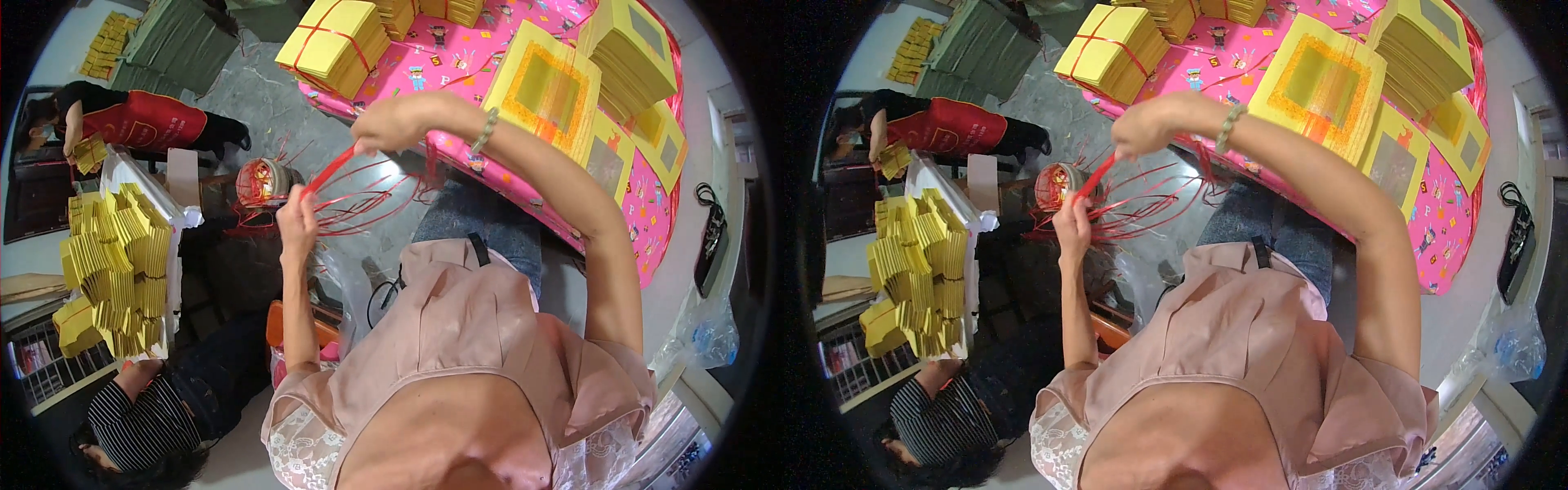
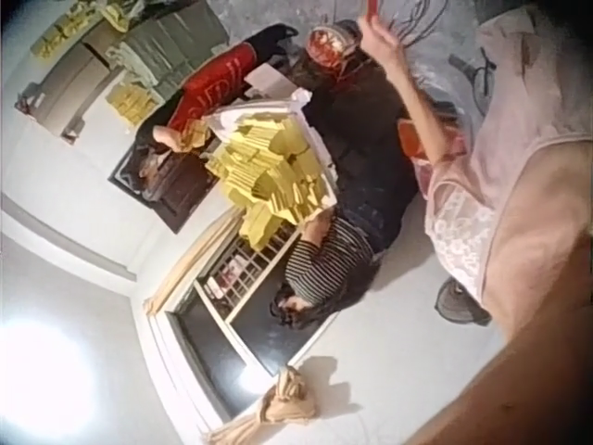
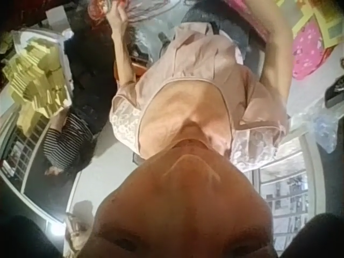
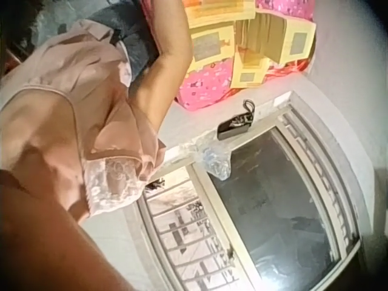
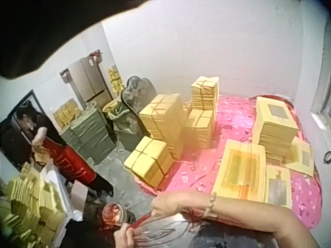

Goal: Tying bundles of yellow paper stacks with red plastic ribbon.

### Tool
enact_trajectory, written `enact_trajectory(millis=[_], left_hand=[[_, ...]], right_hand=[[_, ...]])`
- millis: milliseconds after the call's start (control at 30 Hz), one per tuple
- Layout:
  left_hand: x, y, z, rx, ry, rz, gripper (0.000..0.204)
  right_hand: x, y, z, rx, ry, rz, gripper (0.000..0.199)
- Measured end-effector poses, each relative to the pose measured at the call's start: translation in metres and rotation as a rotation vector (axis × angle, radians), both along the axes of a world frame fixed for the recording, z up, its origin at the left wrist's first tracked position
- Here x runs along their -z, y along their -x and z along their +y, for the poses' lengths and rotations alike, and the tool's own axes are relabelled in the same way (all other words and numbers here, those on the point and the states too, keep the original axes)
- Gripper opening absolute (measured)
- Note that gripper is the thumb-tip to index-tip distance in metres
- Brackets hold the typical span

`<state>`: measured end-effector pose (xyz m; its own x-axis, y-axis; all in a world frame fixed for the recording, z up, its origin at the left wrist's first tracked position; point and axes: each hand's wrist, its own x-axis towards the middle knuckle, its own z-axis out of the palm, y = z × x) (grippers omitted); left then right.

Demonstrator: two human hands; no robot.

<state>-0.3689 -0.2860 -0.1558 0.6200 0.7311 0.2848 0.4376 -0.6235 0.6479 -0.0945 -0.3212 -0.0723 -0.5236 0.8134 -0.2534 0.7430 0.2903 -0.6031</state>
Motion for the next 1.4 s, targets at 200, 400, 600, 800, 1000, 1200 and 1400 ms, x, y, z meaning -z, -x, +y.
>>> enact_trajectory(millis=[200, 400, 600, 800, 1000, 1200, 1400], left_hand=[[0.082, 0.075, 0.011, -0.126, 0.197, 0.153, 0.024], [0.013, -0.003, 0.013, 0.191, 0.095, -0.073, 0.043], [-0.034, -0.071, -0.017, 0.19, 0.242, -0.008, 0.013], [0.057, 0.011, 0.002, -0.091, 0.044, 0.055, 0.016], [0.077, 0.049, 0.008, 0.011, 0.214, 0.443, 0.023], [-0.02, -0.068, -0.007, 0.226, -0.05, -0.077, 0.032], [-0.001, -0.051, -0.001, 0.099, 0.002, 0.08, 0.008]], right_hand=[[-0.009, -0.034, 0.003, 0.128, -0.02, -0.019, 0.037], [0.012, -0.008, 0.003, 0.138, -0.107, -0.133, 0.03], [-0.015, 0.022, 0.0, 0.039, -0.118, -0.131, 0.031], [0.0, -0.022, 0.004, 0.133, -0.058, -0.144, 0.032], [0.013, -0.005, 0.0, 0.188, -0.109, -0.265, 0.028], [0.004, 0.025, 0.001, 0.169, -0.184, -0.208, 0.023], [-0.016, -0.002, -0.007, 0.114, -0.058, -0.235, 0.023]])
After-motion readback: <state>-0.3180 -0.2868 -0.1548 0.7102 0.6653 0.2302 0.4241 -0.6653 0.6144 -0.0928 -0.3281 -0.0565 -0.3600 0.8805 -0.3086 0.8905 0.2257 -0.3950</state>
